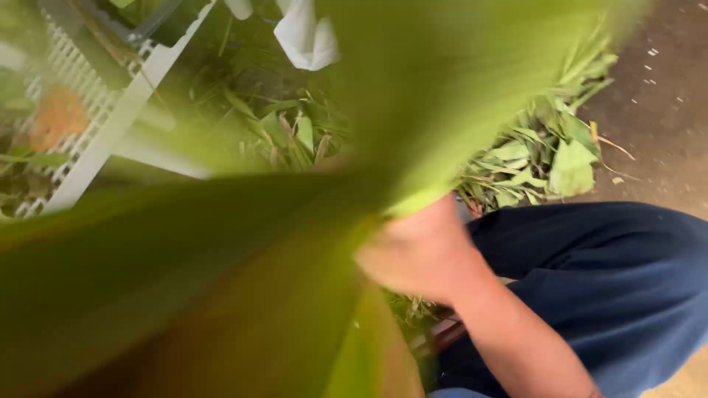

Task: Trimming and bundling long green leaves using a knife in an agricultural setting.

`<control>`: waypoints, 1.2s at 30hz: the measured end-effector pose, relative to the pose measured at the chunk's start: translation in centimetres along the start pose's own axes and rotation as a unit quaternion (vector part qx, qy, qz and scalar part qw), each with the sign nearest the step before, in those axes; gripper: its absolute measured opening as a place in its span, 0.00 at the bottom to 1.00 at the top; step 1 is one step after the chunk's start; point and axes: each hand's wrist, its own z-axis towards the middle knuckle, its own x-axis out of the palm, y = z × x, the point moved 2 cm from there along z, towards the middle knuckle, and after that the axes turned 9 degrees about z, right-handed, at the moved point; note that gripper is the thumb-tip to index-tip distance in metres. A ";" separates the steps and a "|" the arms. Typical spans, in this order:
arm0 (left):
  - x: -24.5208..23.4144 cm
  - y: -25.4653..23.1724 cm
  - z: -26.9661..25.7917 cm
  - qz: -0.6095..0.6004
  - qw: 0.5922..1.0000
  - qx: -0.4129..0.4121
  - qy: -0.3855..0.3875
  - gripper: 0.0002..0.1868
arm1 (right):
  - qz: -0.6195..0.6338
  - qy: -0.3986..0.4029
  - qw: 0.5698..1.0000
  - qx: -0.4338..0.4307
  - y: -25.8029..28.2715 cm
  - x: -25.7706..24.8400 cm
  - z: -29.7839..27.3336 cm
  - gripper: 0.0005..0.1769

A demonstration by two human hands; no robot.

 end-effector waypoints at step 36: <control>-0.5 -3.6 -13.5 -0.008 0.969 0.178 0.170 0.14 | 0.276 -0.350 0.853 0.272 -20.7 6.7 -7.4 0.09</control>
